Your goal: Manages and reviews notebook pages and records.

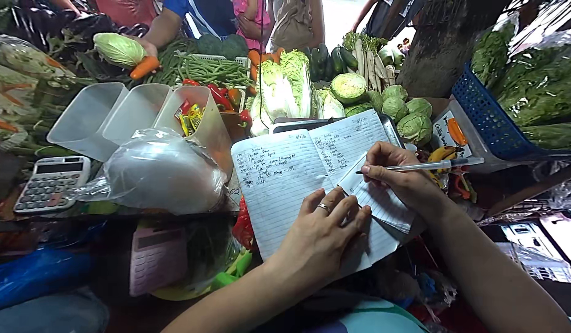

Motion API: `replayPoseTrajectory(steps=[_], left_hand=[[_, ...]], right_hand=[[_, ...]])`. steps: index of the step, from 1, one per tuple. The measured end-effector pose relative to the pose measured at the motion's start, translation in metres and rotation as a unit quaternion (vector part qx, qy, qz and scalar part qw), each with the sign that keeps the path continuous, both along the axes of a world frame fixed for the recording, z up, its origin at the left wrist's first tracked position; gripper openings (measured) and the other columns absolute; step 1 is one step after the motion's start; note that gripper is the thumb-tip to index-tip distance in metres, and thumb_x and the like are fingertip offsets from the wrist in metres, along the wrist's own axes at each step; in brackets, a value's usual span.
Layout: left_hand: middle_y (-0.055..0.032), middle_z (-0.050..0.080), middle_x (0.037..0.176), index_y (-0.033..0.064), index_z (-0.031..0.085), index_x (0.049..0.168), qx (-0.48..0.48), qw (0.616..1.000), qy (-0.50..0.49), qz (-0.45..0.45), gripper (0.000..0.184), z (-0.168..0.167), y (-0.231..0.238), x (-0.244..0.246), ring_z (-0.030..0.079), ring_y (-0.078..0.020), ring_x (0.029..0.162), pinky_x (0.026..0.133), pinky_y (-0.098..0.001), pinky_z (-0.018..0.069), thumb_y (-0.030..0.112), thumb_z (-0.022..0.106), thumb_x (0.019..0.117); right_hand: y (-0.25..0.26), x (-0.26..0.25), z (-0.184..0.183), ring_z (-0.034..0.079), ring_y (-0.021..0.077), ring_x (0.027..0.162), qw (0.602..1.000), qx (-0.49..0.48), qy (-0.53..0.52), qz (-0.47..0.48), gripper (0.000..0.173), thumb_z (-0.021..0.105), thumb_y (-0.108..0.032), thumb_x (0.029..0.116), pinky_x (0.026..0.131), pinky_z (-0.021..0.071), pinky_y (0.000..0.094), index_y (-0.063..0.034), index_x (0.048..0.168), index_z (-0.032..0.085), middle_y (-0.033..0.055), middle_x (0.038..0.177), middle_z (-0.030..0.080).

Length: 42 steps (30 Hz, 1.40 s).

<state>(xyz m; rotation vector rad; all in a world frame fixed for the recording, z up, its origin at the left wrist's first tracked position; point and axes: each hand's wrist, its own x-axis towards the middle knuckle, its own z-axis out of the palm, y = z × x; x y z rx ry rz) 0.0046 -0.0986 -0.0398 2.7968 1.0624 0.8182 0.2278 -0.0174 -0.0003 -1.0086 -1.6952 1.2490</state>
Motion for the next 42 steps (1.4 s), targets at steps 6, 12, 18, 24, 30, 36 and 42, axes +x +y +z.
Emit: replayPoseTrajectory(steps=[6,12,18,24,30,36,42], left_hand=[[-0.0049,0.064,0.138,0.0253,0.063,0.14,0.001,1.0,-0.006,-0.003,0.04,-0.001,0.0,0.0,0.054,-0.0274,0.135,0.112,-0.05,0.0394,0.035,0.041,0.1073],[-0.0048,0.064,0.138,0.0256,0.064,0.14,-0.004,1.0,-0.013,-0.002,0.04,-0.001,-0.001,0.0,0.054,-0.027,0.135,0.112,-0.0504,0.0383,0.035,0.042,0.1069],[-0.0037,0.065,0.137,0.0257,0.064,0.139,-0.012,1.0,-0.016,-0.002,0.041,-0.001,-0.001,0.001,0.055,-0.0259,0.135,0.112,-0.0505,0.039,0.037,0.041,0.1077],[-0.0038,0.066,0.136,0.0264,0.064,0.14,-0.02,1.0,-0.022,-0.005,0.04,-0.001,0.0,0.001,0.054,-0.0252,0.135,0.113,-0.0506,0.0378,0.037,0.042,0.1077],[-0.0039,0.066,0.136,0.0259,0.065,0.139,-0.021,1.0,-0.017,-0.003,0.041,-0.001,0.0,0.001,0.054,-0.0258,0.135,0.111,-0.0507,0.0385,0.036,0.04,0.1081],[-0.0045,0.065,0.136,0.0249,0.064,0.14,-0.024,1.0,-0.017,-0.003,0.041,-0.001,0.0,0.001,0.054,-0.027,0.135,0.111,-0.0517,0.0393,0.035,0.04,0.1079],[-0.0035,0.065,0.136,0.0252,0.064,0.141,-0.021,1.0,-0.017,-0.004,0.041,-0.001,0.0,0.001,0.054,-0.0258,0.135,0.111,-0.0509,0.0385,0.035,0.04,0.1079]], right_hand=[[-0.002,0.0,0.0,0.056,0.0039,0.057,1.0,0.002,-0.007,0.002,0.005,0.063,-0.009,0.0941,0.053,0.0444,0.0151,-0.0113,0.09,0.061,0.0006,0.07,0.064],[-0.004,0.003,-0.001,0.058,0.004,0.057,0.999,0.039,-0.007,0.015,0.01,0.062,-0.004,0.0889,0.053,0.0473,0.0159,-0.0126,0.084,0.059,-0.0007,0.069,0.064],[-0.013,0.001,0.0,0.05,-0.0027,0.053,0.99,0.1,-0.088,0.054,0.026,0.051,-0.002,0.0865,0.051,0.041,0.014,-0.0138,0.063,0.056,-0.0089,0.058,0.054],[-0.012,-0.001,0.0,0.047,-0.0023,0.053,0.977,0.152,-0.123,0.085,0.024,0.054,-0.004,0.0911,0.049,0.0375,0.0135,-0.009,0.068,0.057,-0.0067,0.059,0.05],[-0.011,-0.004,0.0,0.047,-0.0024,0.054,0.97,0.164,-0.152,0.095,0.023,0.054,-0.004,0.0915,0.049,0.0378,0.0133,-0.0089,0.069,0.058,-0.0064,0.06,0.05],[-0.009,-0.003,0.001,0.044,-0.0022,0.051,0.971,0.159,-0.15,0.101,0.024,0.053,-0.003,0.0885,0.046,0.0349,0.0141,-0.0099,0.066,0.056,-0.0067,0.057,0.048],[-0.009,-0.004,0.001,0.046,-0.0021,0.051,0.976,0.154,-0.131,0.083,0.023,0.052,-0.001,0.0881,0.047,0.0364,0.0136,-0.0096,0.068,0.057,-0.0068,0.058,0.05]])
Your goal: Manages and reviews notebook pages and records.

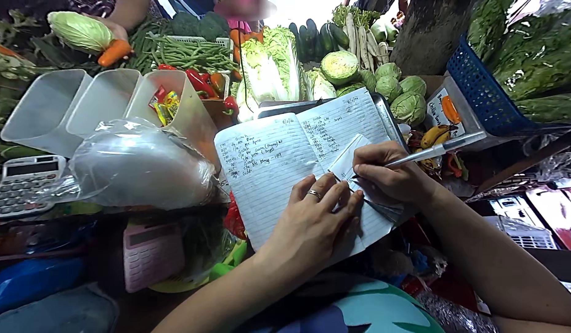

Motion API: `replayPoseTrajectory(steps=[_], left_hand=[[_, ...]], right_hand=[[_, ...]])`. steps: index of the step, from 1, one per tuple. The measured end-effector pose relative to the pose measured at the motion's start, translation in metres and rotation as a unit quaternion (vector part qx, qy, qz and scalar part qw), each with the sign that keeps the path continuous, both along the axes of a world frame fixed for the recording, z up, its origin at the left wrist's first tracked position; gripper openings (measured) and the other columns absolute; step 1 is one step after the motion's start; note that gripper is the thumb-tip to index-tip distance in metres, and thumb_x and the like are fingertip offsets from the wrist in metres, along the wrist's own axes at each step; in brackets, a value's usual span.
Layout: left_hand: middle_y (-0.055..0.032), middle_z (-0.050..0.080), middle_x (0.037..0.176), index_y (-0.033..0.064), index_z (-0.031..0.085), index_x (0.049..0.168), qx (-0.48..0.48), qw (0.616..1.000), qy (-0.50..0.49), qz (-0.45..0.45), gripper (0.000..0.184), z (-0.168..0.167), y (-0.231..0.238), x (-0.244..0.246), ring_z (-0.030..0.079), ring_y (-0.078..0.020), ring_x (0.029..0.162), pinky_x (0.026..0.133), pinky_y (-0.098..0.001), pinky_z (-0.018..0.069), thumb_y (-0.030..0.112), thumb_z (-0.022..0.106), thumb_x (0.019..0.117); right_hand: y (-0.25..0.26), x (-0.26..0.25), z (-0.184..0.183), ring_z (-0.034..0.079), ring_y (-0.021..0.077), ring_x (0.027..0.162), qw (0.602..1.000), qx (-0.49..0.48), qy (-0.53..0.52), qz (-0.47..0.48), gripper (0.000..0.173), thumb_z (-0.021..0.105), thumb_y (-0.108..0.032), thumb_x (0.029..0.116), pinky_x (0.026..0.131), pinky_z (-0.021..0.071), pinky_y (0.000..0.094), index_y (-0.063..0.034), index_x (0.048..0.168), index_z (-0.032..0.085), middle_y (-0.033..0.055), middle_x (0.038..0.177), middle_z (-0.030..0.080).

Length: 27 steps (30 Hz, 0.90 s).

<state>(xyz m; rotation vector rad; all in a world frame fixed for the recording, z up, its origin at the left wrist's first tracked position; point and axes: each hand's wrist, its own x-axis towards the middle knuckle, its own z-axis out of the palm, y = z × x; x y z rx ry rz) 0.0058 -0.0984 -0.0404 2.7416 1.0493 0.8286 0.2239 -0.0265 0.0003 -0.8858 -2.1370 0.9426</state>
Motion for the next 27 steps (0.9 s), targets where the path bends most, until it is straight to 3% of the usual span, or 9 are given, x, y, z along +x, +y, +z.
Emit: replayPoseTrajectory(steps=[7,10,27], left_hand=[[-0.0033,0.066,0.136,0.0254,0.064,0.14,-0.002,1.0,0.001,0.001,0.041,0.0001,-0.0004,0.0002,0.054,-0.0255,0.135,0.111,-0.0509,0.0388,0.035,0.04,0.1079],[-0.0028,0.065,0.137,0.0256,0.063,0.141,-0.003,1.0,0.003,0.0,0.042,-0.0001,-0.0004,-0.0002,0.053,-0.0251,0.136,0.112,-0.0505,0.0378,0.036,0.04,0.1081],[-0.0036,0.065,0.137,0.0259,0.063,0.141,-0.004,1.0,0.006,0.001,0.042,0.0007,0.0001,-0.0002,0.053,-0.0254,0.136,0.112,-0.0509,0.0379,0.036,0.039,0.1082]], right_hand=[[0.0003,-0.0005,0.0001,0.042,-0.0027,0.05,1.0,0.024,-0.014,0.005,0.024,0.053,0.0,0.0873,0.046,0.0326,0.0133,-0.0098,0.066,0.054,-0.0071,0.056,0.046],[0.0007,0.001,-0.0007,0.045,-0.0026,0.05,1.0,0.017,-0.004,0.009,0.022,0.052,-0.001,0.0875,0.046,0.0358,0.0133,-0.0093,0.067,0.057,-0.007,0.057,0.049],[-0.0012,-0.0008,-0.0023,0.042,-0.0021,0.048,0.997,0.041,0.004,-0.07,0.024,0.052,-0.002,0.0871,0.044,0.0331,0.0142,-0.0124,0.066,0.053,-0.0081,0.056,0.046]])
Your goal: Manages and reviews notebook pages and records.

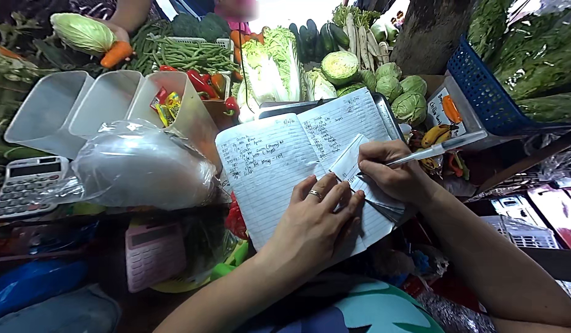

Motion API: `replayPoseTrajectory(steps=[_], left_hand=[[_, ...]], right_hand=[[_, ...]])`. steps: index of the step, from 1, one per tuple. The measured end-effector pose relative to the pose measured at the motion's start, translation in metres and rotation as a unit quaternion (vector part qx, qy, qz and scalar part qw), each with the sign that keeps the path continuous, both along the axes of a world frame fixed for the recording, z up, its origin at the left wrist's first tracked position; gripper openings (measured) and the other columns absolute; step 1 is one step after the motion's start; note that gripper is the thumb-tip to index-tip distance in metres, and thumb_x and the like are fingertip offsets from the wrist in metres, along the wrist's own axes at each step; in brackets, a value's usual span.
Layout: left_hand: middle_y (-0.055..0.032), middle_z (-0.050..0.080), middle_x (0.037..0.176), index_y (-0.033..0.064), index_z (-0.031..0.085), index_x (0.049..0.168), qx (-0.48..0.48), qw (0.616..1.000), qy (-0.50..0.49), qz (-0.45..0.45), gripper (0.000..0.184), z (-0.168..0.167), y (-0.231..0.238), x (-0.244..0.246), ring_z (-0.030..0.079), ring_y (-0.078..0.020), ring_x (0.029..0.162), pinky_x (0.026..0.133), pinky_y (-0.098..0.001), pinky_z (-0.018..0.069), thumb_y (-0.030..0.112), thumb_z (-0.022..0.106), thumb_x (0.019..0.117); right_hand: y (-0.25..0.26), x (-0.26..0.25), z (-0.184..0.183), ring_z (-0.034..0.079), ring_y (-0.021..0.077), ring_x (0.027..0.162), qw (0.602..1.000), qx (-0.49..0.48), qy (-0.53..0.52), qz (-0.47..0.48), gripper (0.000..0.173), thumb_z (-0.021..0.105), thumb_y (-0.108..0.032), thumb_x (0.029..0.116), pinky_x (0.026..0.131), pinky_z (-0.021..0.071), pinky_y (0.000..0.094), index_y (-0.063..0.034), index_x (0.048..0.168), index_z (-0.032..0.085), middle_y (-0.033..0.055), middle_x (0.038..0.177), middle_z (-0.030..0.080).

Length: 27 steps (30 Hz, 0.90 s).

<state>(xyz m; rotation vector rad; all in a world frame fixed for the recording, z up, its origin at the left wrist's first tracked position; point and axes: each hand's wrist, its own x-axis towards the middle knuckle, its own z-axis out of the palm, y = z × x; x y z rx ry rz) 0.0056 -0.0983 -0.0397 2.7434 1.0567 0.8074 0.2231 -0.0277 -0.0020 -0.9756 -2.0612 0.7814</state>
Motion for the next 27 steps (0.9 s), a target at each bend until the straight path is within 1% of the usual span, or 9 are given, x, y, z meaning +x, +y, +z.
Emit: replayPoseTrajectory(steps=[1,4,6,9,17,21,27], left_hand=[[-0.0038,0.065,0.137,0.0258,0.063,0.141,0.001,1.0,0.001,-0.001,0.042,0.0,0.0,0.0,0.053,-0.0258,0.136,0.112,-0.0509,0.0383,0.036,0.039,0.1083],[-0.0032,0.065,0.136,0.0267,0.064,0.14,0.003,1.0,-0.004,-0.002,0.041,0.0,0.001,-0.001,0.053,-0.0253,0.136,0.112,-0.0504,0.0376,0.036,0.04,0.1084],[-0.0027,0.065,0.136,0.0268,0.063,0.141,0.0,1.0,-0.002,-0.004,0.041,0.0,0.001,-0.001,0.053,-0.0251,0.137,0.113,-0.0505,0.0371,0.036,0.04,0.1082],[-0.0022,0.065,0.136,0.0268,0.062,0.141,0.003,1.0,0.002,-0.004,0.041,0.001,0.001,-0.001,0.053,-0.0251,0.136,0.112,-0.0499,0.0381,0.037,0.04,0.1079],[-0.0024,0.064,0.136,0.0269,0.063,0.141,0.004,1.0,0.001,-0.004,0.041,0.001,0.001,-0.001,0.053,-0.0252,0.136,0.112,-0.0497,0.038,0.037,0.04,0.1078],[-0.0033,0.065,0.136,0.0266,0.063,0.14,0.001,1.0,0.001,-0.005,0.041,0.001,0.001,-0.002,0.053,-0.0257,0.136,0.112,-0.05,0.0385,0.037,0.04,0.1079],[-0.003,0.066,0.134,0.026,0.063,0.14,-0.001,1.0,-0.002,-0.004,0.041,0.001,0.001,-0.001,0.053,-0.0253,0.135,0.112,-0.0506,0.0381,0.037,0.041,0.1075]], right_hand=[[0.001,0.001,0.0,0.043,-0.0014,0.049,1.0,-0.008,0.007,-0.01,0.024,0.051,-0.002,0.0877,0.045,0.034,0.0148,-0.0126,0.066,0.054,-0.0078,0.057,0.047],[0.01,0.009,0.004,0.047,0.0016,0.05,0.994,-0.066,0.075,-0.05,0.025,0.048,-0.002,0.0895,0.045,0.0383,0.0163,-0.015,0.068,0.054,-0.0061,0.061,0.054],[0.017,0.014,0.007,0.046,0.0028,0.048,0.994,-0.076,0.056,-0.051,0.025,0.049,-0.003,0.0901,0.045,0.0375,0.017,-0.0148,0.068,0.053,-0.0053,0.059,0.052],[0.021,0.016,0.006,0.046,0.0023,0.049,0.998,-0.052,0.014,-0.033,0.024,0.051,-0.005,0.0913,0.046,0.0374,0.0172,-0.0143,0.07,0.054,-0.0061,0.058,0.049],[0.019,0.015,-0.001,0.044,0.0011,0.049,0.999,-0.019,0.006,-0.045,0.023,0.051,-0.005,0.0929,0.046,0.0364,0.0163,-0.0142,0.071,0.053,-0.0071,0.057,0.046],[0.017,0.013,-0.002,0.04,0.0003,0.048,0.998,0.023,-0.037,-0.038,0.023,0.053,-0.007,0.0917,0.044,0.0312,0.0163,-0.0137,0.07,0.052,-0.0076,0.056,0.042],[0.017,0.013,-0.002,0.038,0.0001,0.047,0.997,0.032,-0.048,-0.043,0.024,0.053,-0.006,0.0908,0.044,0.0296,0.0164,-0.0137,0.068,0.052,-0.0075,0.056,0.042]])
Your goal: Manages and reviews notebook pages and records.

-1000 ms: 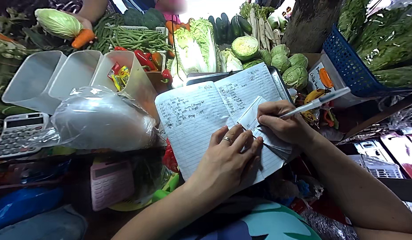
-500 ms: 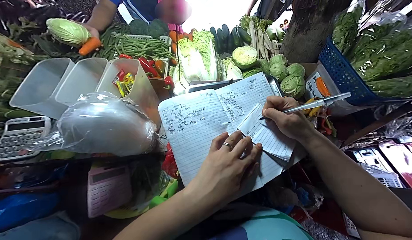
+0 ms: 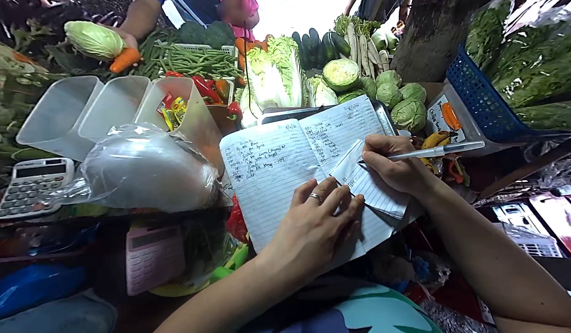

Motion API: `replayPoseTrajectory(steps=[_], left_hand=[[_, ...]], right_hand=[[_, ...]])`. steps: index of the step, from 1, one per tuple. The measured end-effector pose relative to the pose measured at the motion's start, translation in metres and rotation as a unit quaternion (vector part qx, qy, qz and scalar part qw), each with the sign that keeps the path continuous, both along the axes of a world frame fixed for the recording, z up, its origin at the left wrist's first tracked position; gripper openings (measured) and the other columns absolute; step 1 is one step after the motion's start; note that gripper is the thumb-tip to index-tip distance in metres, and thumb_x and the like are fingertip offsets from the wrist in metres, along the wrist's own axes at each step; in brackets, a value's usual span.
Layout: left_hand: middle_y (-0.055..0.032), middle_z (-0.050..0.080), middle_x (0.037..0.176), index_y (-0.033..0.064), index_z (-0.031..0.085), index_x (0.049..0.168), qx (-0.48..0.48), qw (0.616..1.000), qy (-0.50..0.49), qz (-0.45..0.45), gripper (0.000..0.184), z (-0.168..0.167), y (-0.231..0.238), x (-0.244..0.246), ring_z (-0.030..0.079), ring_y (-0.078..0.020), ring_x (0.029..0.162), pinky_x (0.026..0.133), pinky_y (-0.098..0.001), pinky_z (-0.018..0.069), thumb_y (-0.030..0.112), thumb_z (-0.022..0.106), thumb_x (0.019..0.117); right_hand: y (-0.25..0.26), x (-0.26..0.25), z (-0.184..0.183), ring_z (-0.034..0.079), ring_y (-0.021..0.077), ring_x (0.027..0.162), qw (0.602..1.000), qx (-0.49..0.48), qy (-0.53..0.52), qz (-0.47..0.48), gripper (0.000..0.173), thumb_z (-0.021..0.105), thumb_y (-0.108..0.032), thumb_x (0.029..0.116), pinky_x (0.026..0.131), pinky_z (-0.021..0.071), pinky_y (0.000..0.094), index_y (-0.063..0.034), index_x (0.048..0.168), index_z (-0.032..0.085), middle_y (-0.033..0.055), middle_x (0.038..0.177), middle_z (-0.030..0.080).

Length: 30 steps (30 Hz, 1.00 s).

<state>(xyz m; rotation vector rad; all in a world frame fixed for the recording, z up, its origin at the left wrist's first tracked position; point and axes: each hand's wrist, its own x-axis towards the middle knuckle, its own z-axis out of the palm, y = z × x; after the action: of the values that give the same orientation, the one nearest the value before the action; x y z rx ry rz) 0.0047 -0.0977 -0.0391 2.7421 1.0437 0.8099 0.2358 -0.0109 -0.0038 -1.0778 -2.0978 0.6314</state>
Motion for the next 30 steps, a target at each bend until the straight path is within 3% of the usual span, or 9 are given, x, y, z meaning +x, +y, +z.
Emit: replayPoseTrajectory(steps=[30], left_hand=[[-0.0023,0.065,0.135,0.0267,0.063,0.14,-0.005,1.0,0.0,0.0,0.041,0.0002,-0.0004,-0.0001,0.053,-0.0253,0.136,0.113,-0.0503,0.0378,0.037,0.041,0.1078]], right_hand=[[0.0007,-0.0005,0.0008,0.039,0.0004,0.047,1.0,-0.004,0.01,0.006,0.025,0.052,-0.005,0.0909,0.044,0.0296,0.0165,-0.0133,0.068,0.052,-0.0071,0.056,0.042]])
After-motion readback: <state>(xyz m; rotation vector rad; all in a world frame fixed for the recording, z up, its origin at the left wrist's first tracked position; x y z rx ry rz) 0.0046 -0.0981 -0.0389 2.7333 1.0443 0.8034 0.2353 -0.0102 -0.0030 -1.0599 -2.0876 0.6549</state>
